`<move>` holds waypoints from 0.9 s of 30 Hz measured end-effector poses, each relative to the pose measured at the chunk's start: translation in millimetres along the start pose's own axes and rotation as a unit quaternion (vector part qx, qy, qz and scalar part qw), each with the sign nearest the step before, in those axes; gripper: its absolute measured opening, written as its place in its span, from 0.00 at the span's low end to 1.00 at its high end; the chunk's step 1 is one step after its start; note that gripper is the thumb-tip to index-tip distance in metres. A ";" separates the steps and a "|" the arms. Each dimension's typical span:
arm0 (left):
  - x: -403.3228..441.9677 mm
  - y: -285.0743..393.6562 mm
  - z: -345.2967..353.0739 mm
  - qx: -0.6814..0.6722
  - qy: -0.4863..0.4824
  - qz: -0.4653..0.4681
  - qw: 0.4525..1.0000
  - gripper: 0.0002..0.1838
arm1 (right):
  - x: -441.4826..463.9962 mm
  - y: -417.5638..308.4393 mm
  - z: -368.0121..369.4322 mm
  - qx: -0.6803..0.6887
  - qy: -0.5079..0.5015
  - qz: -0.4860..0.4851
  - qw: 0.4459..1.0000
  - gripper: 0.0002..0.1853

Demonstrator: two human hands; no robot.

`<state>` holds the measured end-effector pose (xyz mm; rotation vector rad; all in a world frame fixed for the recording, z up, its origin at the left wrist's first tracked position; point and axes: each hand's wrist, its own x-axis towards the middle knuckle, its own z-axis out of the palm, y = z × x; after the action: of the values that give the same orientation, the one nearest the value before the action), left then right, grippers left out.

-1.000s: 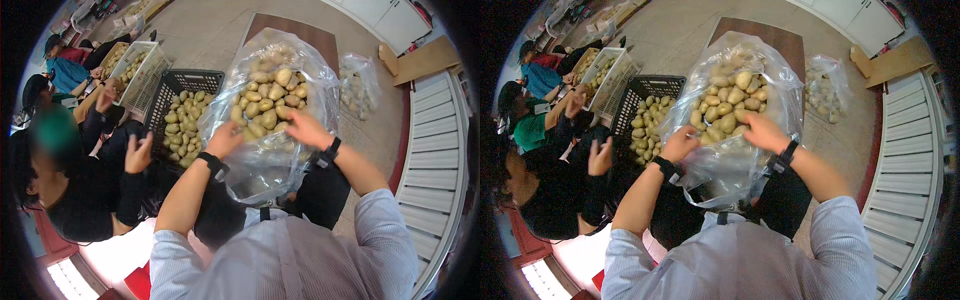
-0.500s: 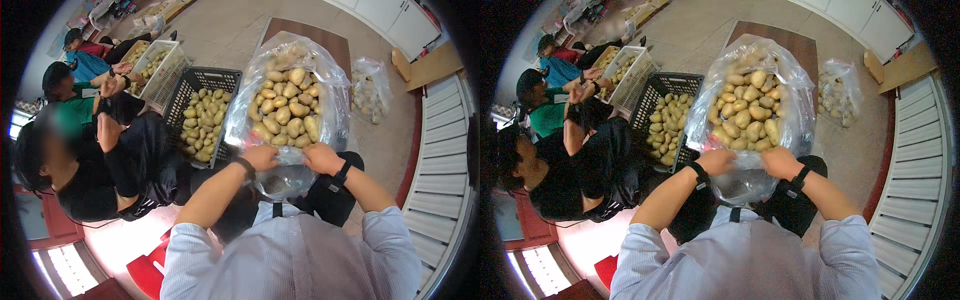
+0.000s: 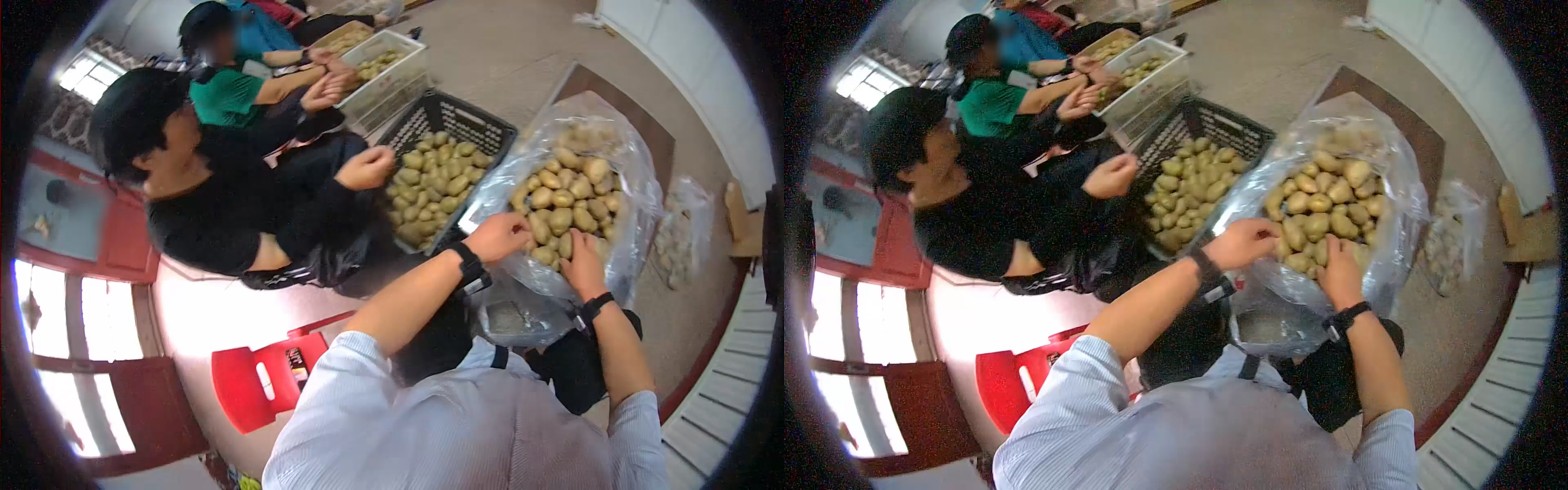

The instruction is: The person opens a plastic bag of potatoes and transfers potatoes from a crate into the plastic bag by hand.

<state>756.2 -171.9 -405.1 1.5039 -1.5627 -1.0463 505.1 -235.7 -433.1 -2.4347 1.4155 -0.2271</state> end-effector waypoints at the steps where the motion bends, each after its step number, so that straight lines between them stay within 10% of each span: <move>1: -2.0 3.1 -6.7 -0.002 0.004 -0.019 1.000 0.13 | 2.5 -2.4 1.9 -0.007 -0.008 0.013 1.000 0.35; 10: 15.3 1.6 -18.1 -0.147 0.019 -0.130 0.980 0.13 | 15.4 -3.0 1.5 0.071 0.023 0.050 0.996 0.35; 16: 16.9 18.9 -2.2 -0.285 0.000 -0.205 0.936 0.17 | 18.8 -29.8 -12.8 0.543 -0.059 0.093 0.833 0.35; 20: 20.9 27.6 13.6 -0.367 -0.076 -0.262 0.889 0.20 | 5.3 -54.9 -13.9 0.575 -0.060 -0.009 0.816 0.34; 23: 16.8 33.0 17.8 -0.467 -0.142 -0.216 0.846 0.19 | -10.0 -69.1 -33.7 0.419 -0.041 -0.043 0.906 0.30; 27: 19.9 16.8 22.9 -0.442 -0.059 -0.214 0.869 0.15 | -21.1 -64.0 -43.5 0.350 -0.069 -0.017 0.934 0.28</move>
<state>727.2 -190.2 -400.1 1.1234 -0.6036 -1.8105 534.2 -196.1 -369.6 -1.8406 0.9995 -0.4679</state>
